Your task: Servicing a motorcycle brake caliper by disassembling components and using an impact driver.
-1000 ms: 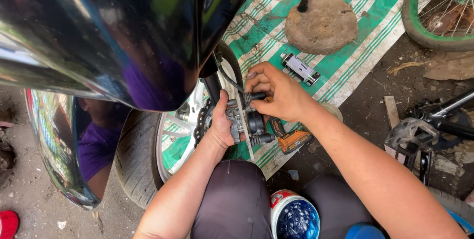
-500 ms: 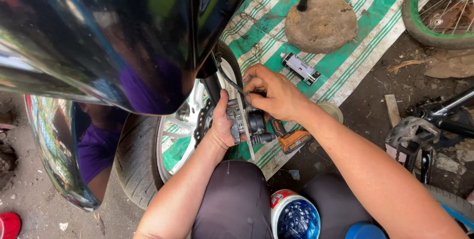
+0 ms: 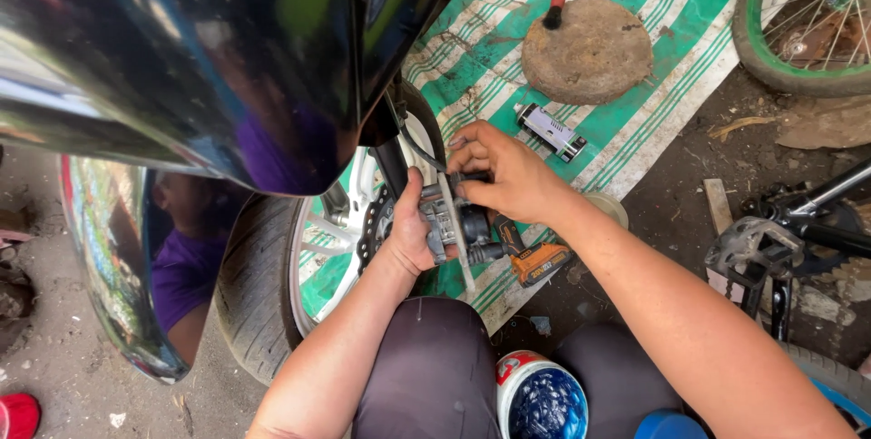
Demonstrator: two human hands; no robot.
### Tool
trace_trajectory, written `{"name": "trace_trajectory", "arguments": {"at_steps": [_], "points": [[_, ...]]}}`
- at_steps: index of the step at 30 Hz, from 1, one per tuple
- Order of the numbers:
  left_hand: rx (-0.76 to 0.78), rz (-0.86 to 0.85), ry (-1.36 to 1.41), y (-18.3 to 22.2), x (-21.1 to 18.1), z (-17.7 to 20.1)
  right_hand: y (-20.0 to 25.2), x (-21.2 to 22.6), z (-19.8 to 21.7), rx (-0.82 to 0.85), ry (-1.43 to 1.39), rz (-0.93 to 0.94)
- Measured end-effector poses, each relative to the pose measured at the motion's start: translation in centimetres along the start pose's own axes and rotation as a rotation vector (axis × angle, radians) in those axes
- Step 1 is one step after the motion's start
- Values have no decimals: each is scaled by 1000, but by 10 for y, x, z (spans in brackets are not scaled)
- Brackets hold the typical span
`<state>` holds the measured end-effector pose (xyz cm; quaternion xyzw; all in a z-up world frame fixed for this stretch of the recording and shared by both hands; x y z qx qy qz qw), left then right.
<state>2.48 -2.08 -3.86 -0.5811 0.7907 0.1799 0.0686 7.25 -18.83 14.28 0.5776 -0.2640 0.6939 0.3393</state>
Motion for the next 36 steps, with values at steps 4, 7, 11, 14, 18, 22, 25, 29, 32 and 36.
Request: {"name": "trace_trajectory", "arguments": {"at_steps": [4, 7, 11, 14, 18, 22, 25, 29, 32, 36], "points": [[41, 2, -23, 7, -5, -19, 4, -3, 4, -2, -19, -50], [22, 2, -67, 16, -7, -43, 9, 1, 6, -79, 177, -115], [-9, 19, -153, 27, -6, -61, 17, 4, 9, -139, 210, -212], [14, 9, -211, 35, -9, -98, 33, 18, 27, -242, 252, -302], [96, 40, -202, 30, -4, -101, 97, 48, 58, -356, 314, -349], [111, 86, -104, 22, 0, -72, 188, 99, 48, -363, 397, -531], [404, 80, -25, 34, -9, -95, 257, 103, 37, -497, 223, -612], [301, -2, -77, 33, -8, -97, 325, 87, 11, -599, 208, -722], [237, -18, -119, 34, -9, -103, 337, 78, -1, -643, 100, -751], [93, -30, -228, 26, -9, -115, 334, 98, -14, -738, 134, -639]]}}
Point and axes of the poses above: each hand's wrist, its own y-axis away from the middle knuckle, its own z-axis out of the back of the hand, x = y × z, the point moved 3 cm from there along -y, towards the middle knuckle, and after that the axes turned 11 degrees about -z, right-handed, at the moved point
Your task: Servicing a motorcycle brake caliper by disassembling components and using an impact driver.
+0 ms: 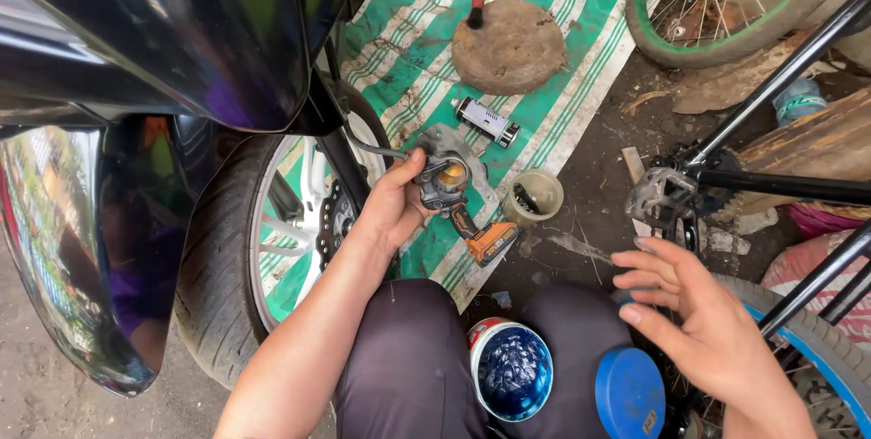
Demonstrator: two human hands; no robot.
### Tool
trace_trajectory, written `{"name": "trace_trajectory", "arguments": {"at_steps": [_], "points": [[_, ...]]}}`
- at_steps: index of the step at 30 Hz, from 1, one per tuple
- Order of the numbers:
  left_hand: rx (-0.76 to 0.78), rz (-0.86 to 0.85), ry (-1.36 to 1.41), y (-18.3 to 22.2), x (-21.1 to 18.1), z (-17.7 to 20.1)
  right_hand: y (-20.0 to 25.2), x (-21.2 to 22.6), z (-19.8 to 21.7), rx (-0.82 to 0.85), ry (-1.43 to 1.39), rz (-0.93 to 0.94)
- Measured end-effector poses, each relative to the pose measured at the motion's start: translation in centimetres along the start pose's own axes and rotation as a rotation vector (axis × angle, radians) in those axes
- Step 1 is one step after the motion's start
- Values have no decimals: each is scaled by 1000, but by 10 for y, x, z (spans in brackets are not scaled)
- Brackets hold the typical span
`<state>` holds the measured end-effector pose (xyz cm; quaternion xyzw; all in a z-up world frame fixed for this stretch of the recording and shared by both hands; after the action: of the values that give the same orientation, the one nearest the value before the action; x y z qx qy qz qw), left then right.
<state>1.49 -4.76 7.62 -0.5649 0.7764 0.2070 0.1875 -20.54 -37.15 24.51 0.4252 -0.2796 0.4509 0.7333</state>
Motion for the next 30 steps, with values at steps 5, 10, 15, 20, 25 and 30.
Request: {"name": "trace_trajectory", "arguments": {"at_steps": [5, 10, 15, 20, 25, 30], "points": [[-112, 34, -5, -22, -11, -46, 22, -6, -1, -38, 112, 163], [-263, -35, 131, -44, -20, -94, 18, -40, 17, 36, -179, 152], [-385, -178, 252, -57, 0, -81, 29, -40, 21, 334, -839, 351], [-308, -141, 40, -44, 3, -60, 44, -44, 19, 445, -992, 372], [-234, -107, -35, -27, -14, -86, 72, -63, 37, 239, -949, 357], [-315, -123, 87, -18, -28, -96, 102, -66, 45, 428, -1290, 297]]}}
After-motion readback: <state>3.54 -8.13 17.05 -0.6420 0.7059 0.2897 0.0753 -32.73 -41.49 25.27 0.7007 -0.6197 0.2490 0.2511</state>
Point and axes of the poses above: each hand's wrist, its own y-axis away from the middle knuckle, its own z-axis out of the back of the hand, x = y × z, the point moved 3 cm from there along -y, towards the middle knuckle, and after that the axes turned 11 degrees about -z, right-handed, at the moved point
